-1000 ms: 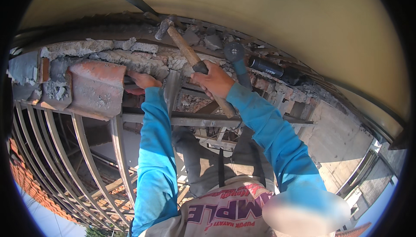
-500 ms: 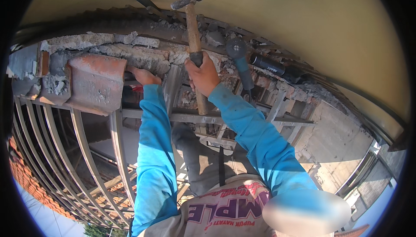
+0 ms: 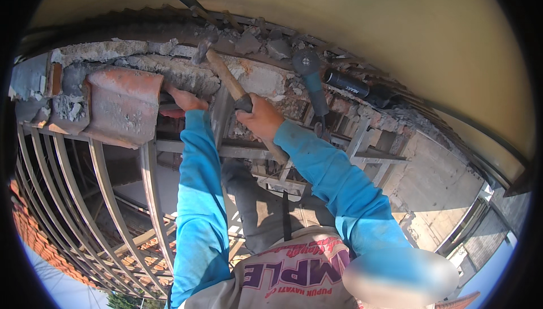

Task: The person uses a hammer to break and pry away fragments of concrete and masonry from the edge of a roof, handling the pieces with their hands.

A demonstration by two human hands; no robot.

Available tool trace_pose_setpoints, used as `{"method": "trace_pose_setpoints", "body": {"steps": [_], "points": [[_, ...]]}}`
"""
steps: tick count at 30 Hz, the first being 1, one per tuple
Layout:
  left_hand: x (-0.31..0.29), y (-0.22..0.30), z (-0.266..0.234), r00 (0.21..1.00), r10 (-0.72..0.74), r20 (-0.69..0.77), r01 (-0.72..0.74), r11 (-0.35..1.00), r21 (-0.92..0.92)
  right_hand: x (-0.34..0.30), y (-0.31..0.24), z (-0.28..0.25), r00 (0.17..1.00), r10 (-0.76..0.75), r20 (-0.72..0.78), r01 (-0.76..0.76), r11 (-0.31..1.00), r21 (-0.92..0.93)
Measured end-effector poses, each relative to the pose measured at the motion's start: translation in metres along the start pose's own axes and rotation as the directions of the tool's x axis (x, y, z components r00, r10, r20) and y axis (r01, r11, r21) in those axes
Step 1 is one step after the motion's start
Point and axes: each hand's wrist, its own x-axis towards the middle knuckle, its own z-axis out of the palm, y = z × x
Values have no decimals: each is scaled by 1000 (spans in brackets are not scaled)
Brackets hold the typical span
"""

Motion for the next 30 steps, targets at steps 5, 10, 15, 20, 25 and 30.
{"method": "trace_pose_setpoints", "body": {"steps": [5,10,15,20,25,30], "points": [[-42,29,23,993,-115,-17,114,991,-75,-16,-24,-45,955,222,198,-190,967,-168],[-20,9,8,1000,13,27,-13,1000,-10,-12,-32,-23,994,-52,-97,62,993,101],[-31,9,6,995,-9,98,2,997,77,-28,5,-3,996,78,-41,-71,985,154],[-75,9,19,997,72,-33,-68,991,119,-47,41,-12,990,137,-19,-135,988,74],[-63,2,2,996,85,-38,-74,970,230,-68,39,-23,984,163,-68,-162,986,27],[-44,6,-21,985,-37,166,1,977,211,-78,43,-54,971,221,-92,-224,974,-27]]}}
